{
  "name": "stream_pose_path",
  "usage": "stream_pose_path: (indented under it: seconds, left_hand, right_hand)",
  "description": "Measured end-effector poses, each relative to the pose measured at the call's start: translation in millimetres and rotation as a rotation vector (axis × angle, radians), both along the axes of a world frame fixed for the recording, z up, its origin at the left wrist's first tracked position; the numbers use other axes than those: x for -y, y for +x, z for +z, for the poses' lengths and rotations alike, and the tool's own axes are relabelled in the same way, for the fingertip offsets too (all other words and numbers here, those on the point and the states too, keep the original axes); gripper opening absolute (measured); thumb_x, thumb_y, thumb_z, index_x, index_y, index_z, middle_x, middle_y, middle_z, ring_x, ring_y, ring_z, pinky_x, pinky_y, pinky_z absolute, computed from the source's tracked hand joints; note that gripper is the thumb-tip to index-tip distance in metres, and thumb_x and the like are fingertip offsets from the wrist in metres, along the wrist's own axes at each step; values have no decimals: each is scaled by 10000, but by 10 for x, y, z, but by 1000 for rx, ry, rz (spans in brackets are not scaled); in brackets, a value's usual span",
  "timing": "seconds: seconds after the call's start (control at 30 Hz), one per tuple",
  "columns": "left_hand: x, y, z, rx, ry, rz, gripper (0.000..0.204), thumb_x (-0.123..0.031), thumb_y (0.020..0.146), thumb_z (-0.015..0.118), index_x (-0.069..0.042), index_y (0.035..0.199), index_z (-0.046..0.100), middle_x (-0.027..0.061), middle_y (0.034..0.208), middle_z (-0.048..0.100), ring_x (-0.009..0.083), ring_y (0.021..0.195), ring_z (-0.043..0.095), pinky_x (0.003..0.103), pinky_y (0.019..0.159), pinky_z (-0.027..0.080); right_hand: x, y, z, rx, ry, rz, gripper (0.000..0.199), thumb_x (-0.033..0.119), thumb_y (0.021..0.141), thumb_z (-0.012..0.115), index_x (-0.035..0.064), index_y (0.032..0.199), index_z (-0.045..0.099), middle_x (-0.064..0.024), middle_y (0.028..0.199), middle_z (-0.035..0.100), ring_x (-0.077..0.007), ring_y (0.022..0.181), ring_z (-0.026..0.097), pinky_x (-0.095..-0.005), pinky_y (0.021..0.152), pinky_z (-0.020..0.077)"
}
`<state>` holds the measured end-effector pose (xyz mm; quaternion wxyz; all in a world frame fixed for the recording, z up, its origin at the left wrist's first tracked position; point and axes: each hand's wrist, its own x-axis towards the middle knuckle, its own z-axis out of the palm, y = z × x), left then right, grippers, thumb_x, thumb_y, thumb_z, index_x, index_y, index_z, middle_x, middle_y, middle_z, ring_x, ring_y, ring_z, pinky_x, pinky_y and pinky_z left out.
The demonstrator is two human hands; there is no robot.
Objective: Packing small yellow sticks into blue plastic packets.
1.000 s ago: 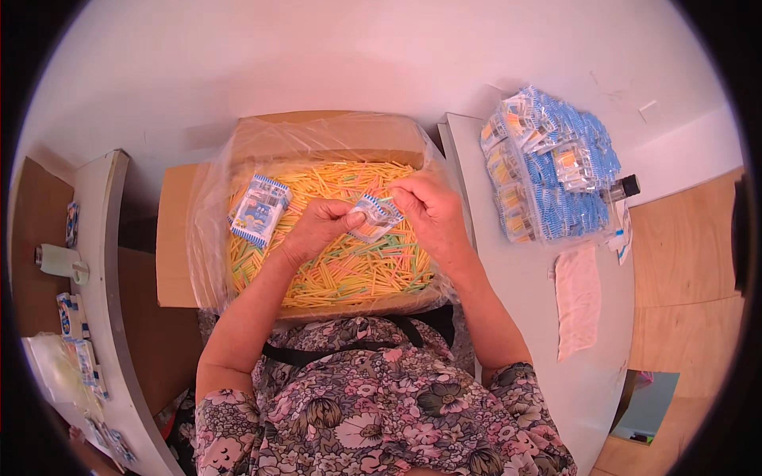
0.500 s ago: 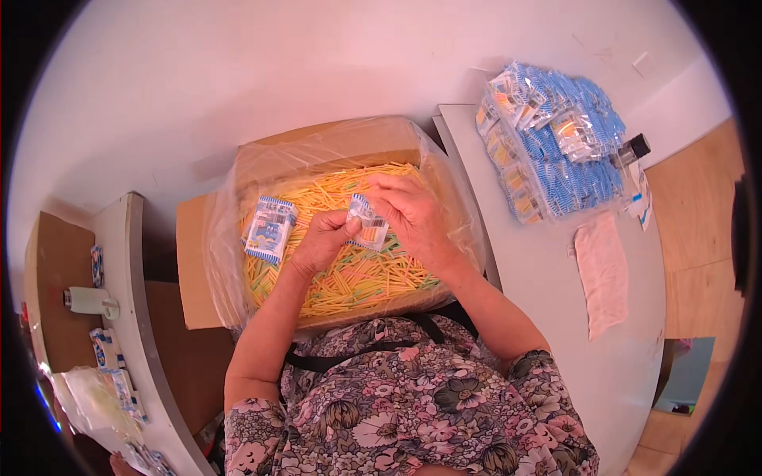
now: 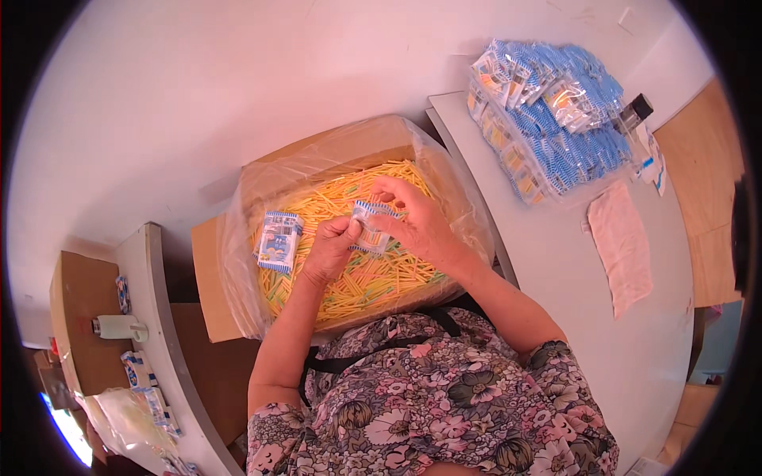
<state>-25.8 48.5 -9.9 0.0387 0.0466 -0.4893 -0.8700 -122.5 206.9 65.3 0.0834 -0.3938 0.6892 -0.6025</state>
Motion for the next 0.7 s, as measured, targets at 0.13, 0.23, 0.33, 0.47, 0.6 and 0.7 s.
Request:
stream_pose_path:
  seconds: [0.13, 0.23, 0.33, 0.47, 0.6, 0.7]
  left_hand:
    - [-3, -99, -128, 146, -338, -12, 251, -228, 934, 571, -1, 998, 657, 7, 926, 645, 106, 822, 588, 281, 748, 482]
    - [3, -2, -104, 81, -465, 28, 310, -264, 923, 576, 17, 1038, 637, 25, 950, 636, 121, 830, 591, 295, 738, 495]
    - [18, 33, 30, -22, -457, 163, 347, -303, 947, 535, 11, 1054, 636, 77, 940, 656, 157, 863, 611, 307, 776, 501]
    - [268, 125, 42, -40, -590, 332, 291, -269, 950, 535, -16, 1046, 642, 75, 957, 664, 147, 879, 603, 294, 763, 460]
    - [501, 206, -23, 22, -605, 437, 252, -231, 948, 538, -31, 1048, 654, 64, 965, 666, 127, 882, 592, 255, 745, 431]
    - [433, 322, 308, 250, -899, 518, 222, -177, 933, 560, -9, 1039, 658, 57, 961, 666, 115, 863, 597, 243, 731, 450]
  right_hand:
    - [-117, 42, -368, -253, 41, -86, 316, 146, 788, 664, 35, 1077, 603, -165, 910, 636, -323, 867, 617, -393, 740, 486]
    - [-290, 62, -433, -234, -22, -55, 243, 69, 800, 622, 30, 1040, 611, -147, 856, 641, -311, 799, 631, -369, 706, 492]
    - [-932, 34, -148, -211, -52, -139, 219, 36, 813, 600, 25, 1032, 613, -133, 890, 653, -296, 807, 639, -352, 705, 497]
    - [-2177, -102, 59, -160, -55, -442, 248, -3, 812, 596, 40, 1053, 633, -81, 999, 664, -189, 880, 656, -303, 745, 514]
    - [-3455, -927, -128, -128, -48, -1112, 295, -31, 767, 619, 22, 1057, 603, -68, 936, 644, -137, 847, 610, -275, 739, 497]
    - [-4246, -1629, -322, -402, 402, -1281, 285, 54, 816, 550, 34, 1099, 574, -162, 979, 650, -305, 886, 636, -380, 780, 498]
